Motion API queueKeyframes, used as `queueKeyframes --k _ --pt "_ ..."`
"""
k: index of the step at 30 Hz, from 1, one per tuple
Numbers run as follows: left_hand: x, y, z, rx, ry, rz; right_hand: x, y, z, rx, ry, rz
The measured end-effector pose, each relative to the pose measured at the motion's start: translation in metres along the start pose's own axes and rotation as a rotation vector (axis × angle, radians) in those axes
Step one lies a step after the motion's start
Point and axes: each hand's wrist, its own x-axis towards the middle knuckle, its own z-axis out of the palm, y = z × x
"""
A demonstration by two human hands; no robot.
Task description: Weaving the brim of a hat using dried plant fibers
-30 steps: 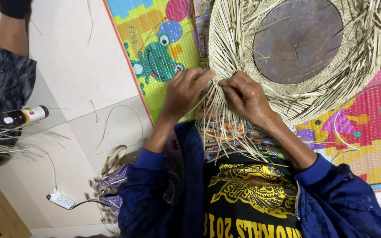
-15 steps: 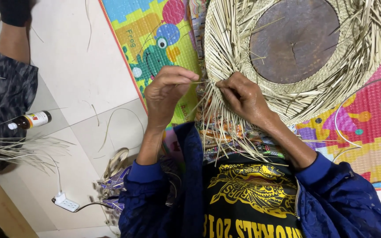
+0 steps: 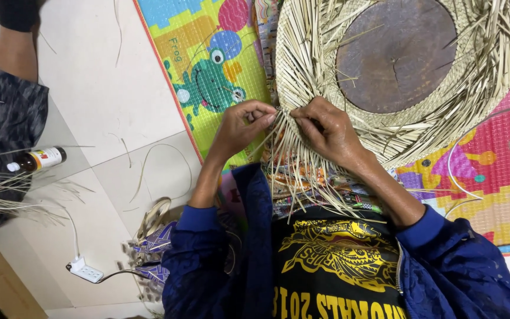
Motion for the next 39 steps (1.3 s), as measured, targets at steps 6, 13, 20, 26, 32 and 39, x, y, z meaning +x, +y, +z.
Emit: queueKeyframes --k 6,13,20,26,32,39 --pt "0.005 -0.012 0.001 -0.027 -0.001 0.027 0.003 -0.006 -0.003 -0.02 -0.002 -0.01" --pt "0.008 -0.018 0.0 -0.055 0.0 0.021 0.0 0.0 -0.001 -0.019 0.004 -0.005" --pt "0.01 -0.042 0.004 -0.081 0.015 0.047 0.002 -0.005 -0.001 -0.019 0.017 -0.015" --pt "0.01 -0.053 0.009 -0.182 0.034 0.06 0.003 -0.007 -0.002 -0.009 0.017 -0.013" --pt "0.01 -0.048 0.011 -0.246 0.049 0.052 0.002 -0.005 0.0 -0.012 0.021 -0.002" --pt "0.013 -0.035 0.016 -0.302 0.057 0.012 0.005 -0.011 -0.002 -0.008 0.018 0.01"
